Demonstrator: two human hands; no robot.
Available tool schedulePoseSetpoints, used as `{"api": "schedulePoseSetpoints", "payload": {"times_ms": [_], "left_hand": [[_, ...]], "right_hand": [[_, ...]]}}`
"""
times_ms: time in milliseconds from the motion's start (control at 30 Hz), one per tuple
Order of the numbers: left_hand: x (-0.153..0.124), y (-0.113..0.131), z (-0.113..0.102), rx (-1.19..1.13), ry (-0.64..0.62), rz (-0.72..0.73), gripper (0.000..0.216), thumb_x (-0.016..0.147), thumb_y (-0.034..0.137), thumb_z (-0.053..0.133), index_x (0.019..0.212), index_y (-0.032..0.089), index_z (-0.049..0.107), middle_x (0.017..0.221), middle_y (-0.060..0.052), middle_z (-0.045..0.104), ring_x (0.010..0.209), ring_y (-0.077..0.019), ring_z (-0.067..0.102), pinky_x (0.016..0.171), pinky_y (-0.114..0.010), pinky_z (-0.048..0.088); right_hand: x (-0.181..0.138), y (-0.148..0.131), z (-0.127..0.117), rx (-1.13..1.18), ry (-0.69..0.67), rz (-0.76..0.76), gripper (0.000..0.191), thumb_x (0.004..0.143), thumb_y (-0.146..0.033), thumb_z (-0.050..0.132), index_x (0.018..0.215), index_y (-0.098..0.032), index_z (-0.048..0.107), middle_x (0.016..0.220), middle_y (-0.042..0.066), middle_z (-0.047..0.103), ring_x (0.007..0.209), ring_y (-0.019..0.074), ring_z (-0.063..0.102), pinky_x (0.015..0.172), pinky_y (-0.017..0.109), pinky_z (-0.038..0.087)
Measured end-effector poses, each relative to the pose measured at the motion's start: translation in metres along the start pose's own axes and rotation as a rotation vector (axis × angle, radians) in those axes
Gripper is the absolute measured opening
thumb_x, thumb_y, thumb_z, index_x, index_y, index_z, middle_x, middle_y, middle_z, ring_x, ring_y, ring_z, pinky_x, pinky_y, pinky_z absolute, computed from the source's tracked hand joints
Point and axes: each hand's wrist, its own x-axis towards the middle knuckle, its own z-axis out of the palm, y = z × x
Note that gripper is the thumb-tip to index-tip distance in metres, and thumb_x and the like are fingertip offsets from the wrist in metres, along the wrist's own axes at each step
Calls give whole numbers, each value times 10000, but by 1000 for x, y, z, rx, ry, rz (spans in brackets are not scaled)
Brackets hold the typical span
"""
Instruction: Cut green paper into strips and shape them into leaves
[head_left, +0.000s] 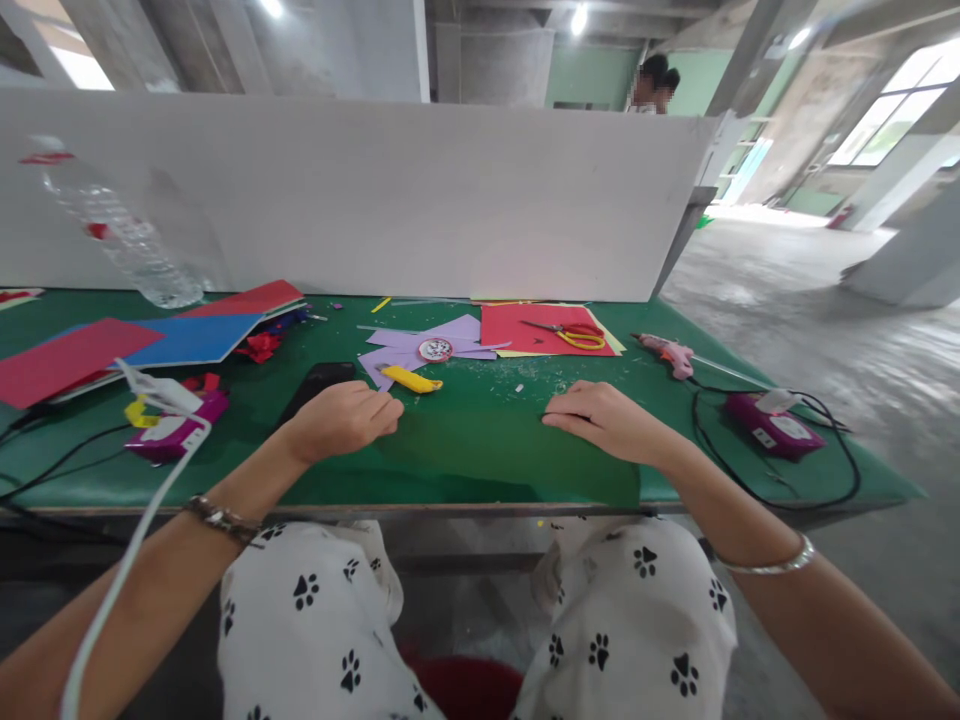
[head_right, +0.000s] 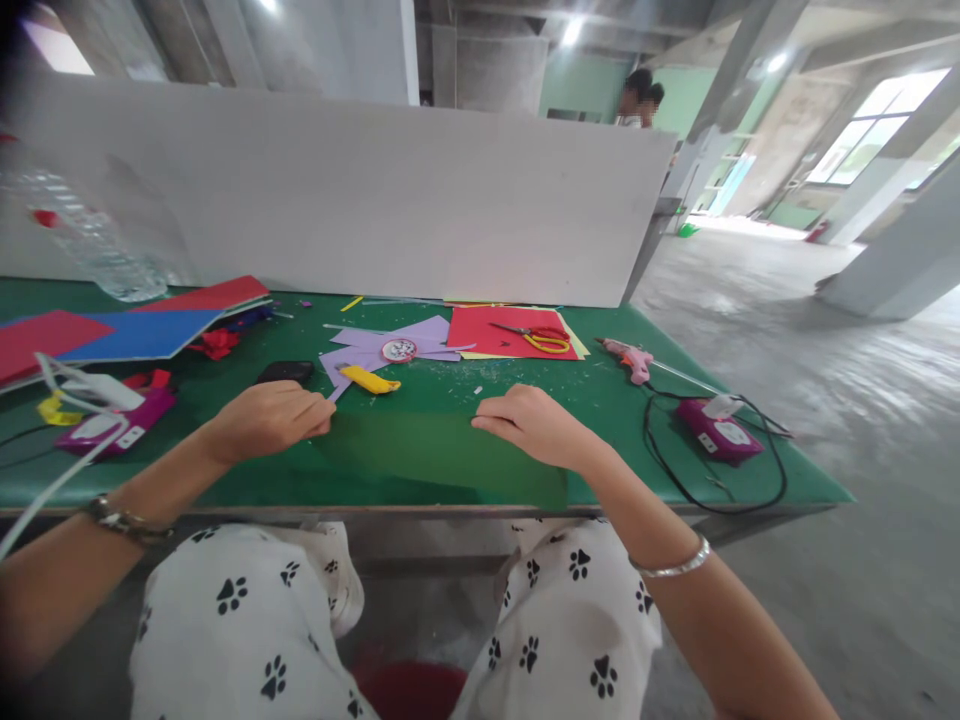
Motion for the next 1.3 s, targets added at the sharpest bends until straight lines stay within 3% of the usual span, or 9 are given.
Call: {"api": "schedulePoseSetpoints", "payload": {"times_ms": [100, 233, 300, 367, 467, 567, 700, 967, 1300], "left_hand": [[-19, -10, -1, 2, -49, -38, 370, 847, 130, 304, 518, 188, 465, 411, 30, 459, 385, -88, 392, 429, -233, 308], [-35, -13, -9, 87, -104, -258, 325, 833, 149, 344, 539, 198, 472, 401, 36, 451, 389, -100, 389, 418, -246, 290], [-28, -5, -13, 62, -98, -371, 234, 815, 142, 364, 653, 193, 525, 506, 22, 551, 476, -118, 472, 478, -250, 353], [-11, 7, -14, 1, -64, -434, 201, 814, 183, 370, 913, 151, 542, 841, -51, 649, 722, -159, 569, 619, -278, 415], [21, 26, -14, -117, -73, -371, 381, 800, 387, 427, 1066, 129, 513, 1004, -100, 622, 889, -209, 561, 768, -334, 399], [39, 37, -14, -302, -138, -353, 243, 842, 315, 401, 863, 201, 614, 677, -12, 660, 650, -142, 583, 713, -296, 396], [49, 42, -17, -421, -249, -418, 385, 871, 342, 329, 671, 201, 626, 423, 10, 548, 403, -110, 470, 433, -228, 256], [61, 53, -21, -540, -264, -369, 574, 900, 376, 133, 605, 171, 582, 378, 0, 489, 347, -100, 415, 385, -229, 155], [26, 33, -23, -527, -307, -373, 481, 895, 373, 217, 744, 210, 645, 449, 11, 558, 432, -94, 467, 452, -210, 272]], "right_hand": [[-8, 8, -2, -26, 27, 25, 407, 884, -380, 270, 616, -188, 510, 507, -22, 453, 519, 111, 430, 572, 219, 348], [-16, 16, -2, -119, 117, 136, 406, 877, -373, 296, 608, -186, 535, 524, -7, 520, 499, 112, 449, 537, 225, 338], [-14, 13, 1, -204, 153, 124, 397, 882, -348, 294, 638, -189, 564, 566, 1, 578, 497, 111, 456, 577, 244, 344], [-8, 5, 4, -273, 164, 61, 398, 889, -321, 282, 661, -195, 584, 600, -1, 615, 499, 107, 462, 633, 263, 347], [0, -8, 5, -300, 164, -46, 386, 899, -287, 271, 715, -204, 599, 633, -14, 638, 523, 99, 484, 699, 276, 343], [2, -16, 1, -291, 155, -121, 346, 898, -263, 288, 774, -204, 605, 668, -19, 641, 580, 94, 510, 743, 273, 340], [3, -27, 1, -388, 196, -123, 245, 856, -219, 371, 824, -197, 614, 707, 12, 612, 668, 121, 513, 795, 293, 332], [24, -49, 31, -289, 364, -217, 249, 726, -125, 376, 523, -180, 510, 476, -25, 467, 482, 93, 386, 539, 210, 320], [1, -11, 30, -499, 442, -191, 248, 678, -68, 387, 483, -187, 483, 434, -45, 423, 467, 86, 351, 579, 197, 327]]}}
